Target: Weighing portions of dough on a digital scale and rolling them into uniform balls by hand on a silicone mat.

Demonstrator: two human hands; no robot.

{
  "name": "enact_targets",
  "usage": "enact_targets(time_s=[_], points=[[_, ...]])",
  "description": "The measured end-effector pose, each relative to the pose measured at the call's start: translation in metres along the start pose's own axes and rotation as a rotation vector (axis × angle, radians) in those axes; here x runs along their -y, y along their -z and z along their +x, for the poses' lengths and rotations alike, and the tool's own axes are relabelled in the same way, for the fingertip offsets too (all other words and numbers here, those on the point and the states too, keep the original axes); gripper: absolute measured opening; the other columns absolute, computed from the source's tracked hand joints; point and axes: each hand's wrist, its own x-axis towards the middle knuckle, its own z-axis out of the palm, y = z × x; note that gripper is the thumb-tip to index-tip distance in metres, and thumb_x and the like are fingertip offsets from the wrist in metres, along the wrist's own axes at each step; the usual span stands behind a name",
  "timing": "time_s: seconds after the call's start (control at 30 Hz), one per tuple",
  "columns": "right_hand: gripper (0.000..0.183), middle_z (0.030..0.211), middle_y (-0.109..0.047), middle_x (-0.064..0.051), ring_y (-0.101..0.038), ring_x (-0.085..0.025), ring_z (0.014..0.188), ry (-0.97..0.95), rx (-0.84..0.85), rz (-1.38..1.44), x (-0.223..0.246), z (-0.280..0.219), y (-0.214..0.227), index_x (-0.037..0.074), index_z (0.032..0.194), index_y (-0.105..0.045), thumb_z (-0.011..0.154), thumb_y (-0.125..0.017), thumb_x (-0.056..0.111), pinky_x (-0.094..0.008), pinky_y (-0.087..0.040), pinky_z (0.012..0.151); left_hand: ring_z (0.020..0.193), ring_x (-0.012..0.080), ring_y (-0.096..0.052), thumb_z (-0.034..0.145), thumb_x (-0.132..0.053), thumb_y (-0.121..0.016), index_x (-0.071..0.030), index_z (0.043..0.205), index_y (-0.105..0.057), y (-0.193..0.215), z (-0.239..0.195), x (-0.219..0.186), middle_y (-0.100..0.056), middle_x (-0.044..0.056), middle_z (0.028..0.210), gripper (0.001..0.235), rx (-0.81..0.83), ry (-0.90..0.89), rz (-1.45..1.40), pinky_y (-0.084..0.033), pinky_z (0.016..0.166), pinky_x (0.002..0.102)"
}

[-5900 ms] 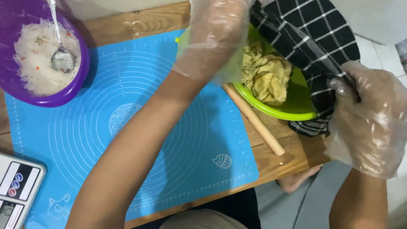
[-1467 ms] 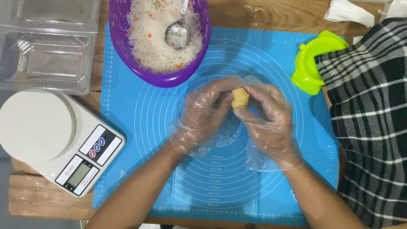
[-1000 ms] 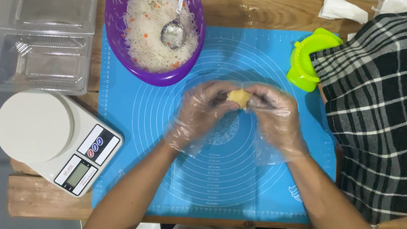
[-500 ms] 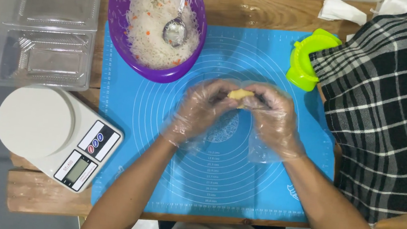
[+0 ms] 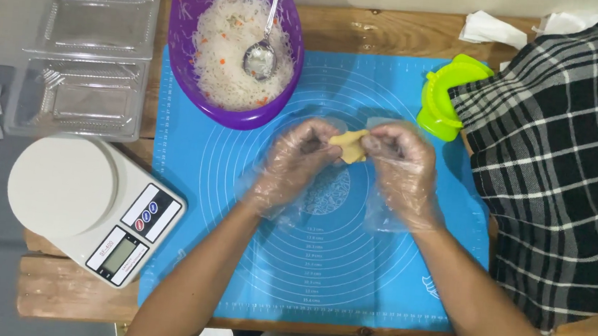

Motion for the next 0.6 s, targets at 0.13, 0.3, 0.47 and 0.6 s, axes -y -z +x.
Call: enact_targets(time_s=[0.13,0.3,0.47,0.6], points=[[0.026,0.092,-0.070,-0.010,-0.070,-0.014,0.081,0.143,-0.006,0.058,0.000,0.002,-0.006,-0.001,0.108,-0.073,0.084,-0.085,0.004,-0.029,-0.061,0.074,0.089,0.0192,-0.075,0.090,-0.007,-0.079,-0.006,0.112,-0.066,-0.003,0.003,-0.003,-0.068,0.008,0.103,0.026,-0.062,0.027,-0.025,-0.065,0.084,0.034],[0.041,0.100,-0.068,-0.013,-0.073,-0.021,0.088,0.234,0.042,-0.096,0.000,0.000,-0.004,-0.003,0.113,-0.075,0.076,-0.091,0.001,-0.033,-0.064,0.078,0.097,0.0214,-0.075,0.088,-0.009,-0.080,-0.011,0.125,-0.064,0.005,0.005,-0.005,-0.063,0.008,0.109,0.041,0.045,0.039,0.049,-0.065,0.091,0.037],[0.031,0.098,-0.074,-0.014,-0.077,-0.024,0.089,0.271,0.090,-0.122,0.010,-0.001,-0.002,-0.002,0.105,-0.078,0.076,-0.088,-0.006,-0.036,-0.066,0.076,0.095,0.0204,-0.074,0.095,-0.008,-0.072,-0.016,0.140,-0.059,0.007,0.000,0.006,-0.066,0.010,0.105,0.047,0.090,0.041,0.084,-0.063,0.091,0.036],[0.022,0.095,-0.075,-0.015,-0.075,-0.021,0.086,0.235,0.105,-0.004,0.020,-0.001,-0.001,-0.004,0.100,-0.077,0.080,-0.085,-0.008,-0.035,-0.064,0.077,0.107,0.0254,-0.070,0.096,0.001,-0.066,-0.014,0.135,-0.065,0.000,-0.001,-0.017,-0.069,0.016,0.122,0.042,0.123,-0.091,0.145,-0.062,0.091,0.042]])
